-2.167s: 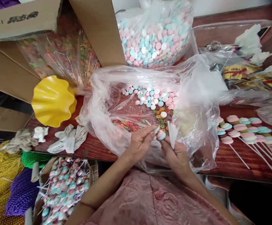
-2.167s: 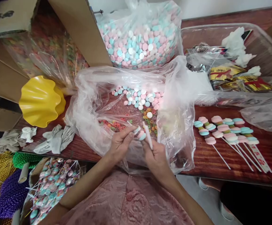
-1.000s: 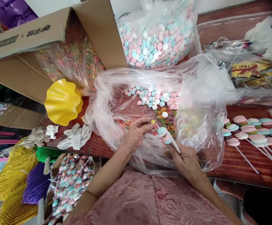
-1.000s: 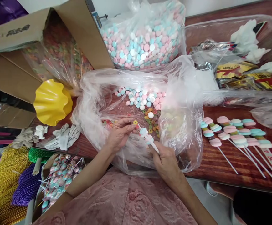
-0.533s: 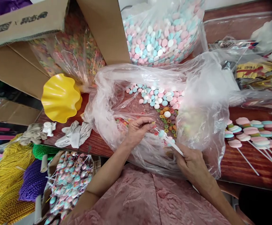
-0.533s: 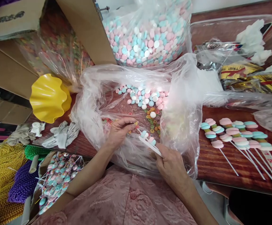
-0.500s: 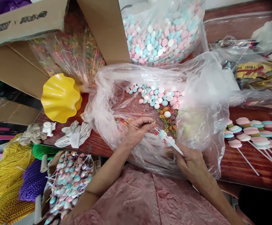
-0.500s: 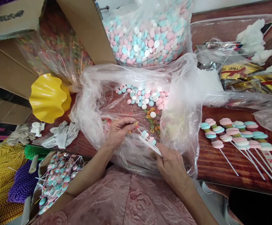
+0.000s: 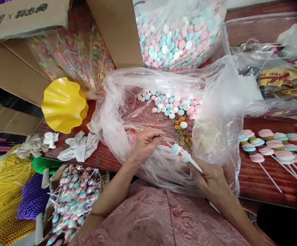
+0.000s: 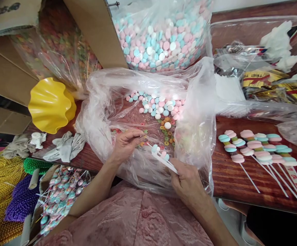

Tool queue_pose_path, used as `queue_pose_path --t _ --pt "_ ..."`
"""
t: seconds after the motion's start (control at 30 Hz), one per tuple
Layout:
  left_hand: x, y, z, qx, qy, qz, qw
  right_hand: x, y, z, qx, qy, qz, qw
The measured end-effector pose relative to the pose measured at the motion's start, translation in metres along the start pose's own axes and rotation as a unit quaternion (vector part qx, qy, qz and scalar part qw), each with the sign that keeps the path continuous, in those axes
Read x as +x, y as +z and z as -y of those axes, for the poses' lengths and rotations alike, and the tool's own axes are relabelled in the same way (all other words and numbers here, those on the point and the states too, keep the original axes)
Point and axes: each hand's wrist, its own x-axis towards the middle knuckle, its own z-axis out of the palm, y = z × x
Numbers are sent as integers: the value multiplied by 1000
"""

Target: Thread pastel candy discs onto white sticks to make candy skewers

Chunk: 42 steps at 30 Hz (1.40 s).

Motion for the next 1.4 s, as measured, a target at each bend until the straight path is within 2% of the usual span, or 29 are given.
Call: queue_pose_path --t 0.13,0.23,0.4,0.53,0.63,0.73,0.9,0.97,1.07,1.13,1.2,1.27,1.33,1.4 --pt "-4 -3 -4 -68 -46 55 995 2 3 2 3 -13 -10 1000" --pt "-7 -2 -5 -85 -49 67 993 2 4 4 5 -30 -10 1000" --pt "-10 4 -3 30 39 91 995 -5 4 1 -5 -61 -13 998" --pt "-14 12 3 162 123 116 972 -13 5 -6 -26 -89 -27 995" --pt "-16 15 7 195 150 117 962 -18 3 -10 -29 -85 -32 995" --pt "-17 15 7 131 125 115 977 -20 -1 -13 -1 -78 -26 997" --pt "-26 21 1 -2 19 162 987 -15 0 -13 42 -64 -17 997" --pt "-28 23 1 -30 -23 151 988 -12 4 -14 50 -58 -19 997" --pt "-14 12 2 7 -47 99 994 -9 11 -14 78 -56 -38 995" --pt "5 -5 2 129 -2 72 989 -8 14 -14 100 -47 -57 992" --pt "25 -25 1 319 53 102 941 -8 16 -16 115 -38 -74 990" --pt "36 -41 0 471 56 172 863 -8 18 -19 120 -34 -83 989" --pt "35 -50 0 549 41 229 803 -9 19 -23 121 -33 -86 988" --pt "29 -53 0 570 36 252 781 -9 22 -27 118 -32 -87 989"
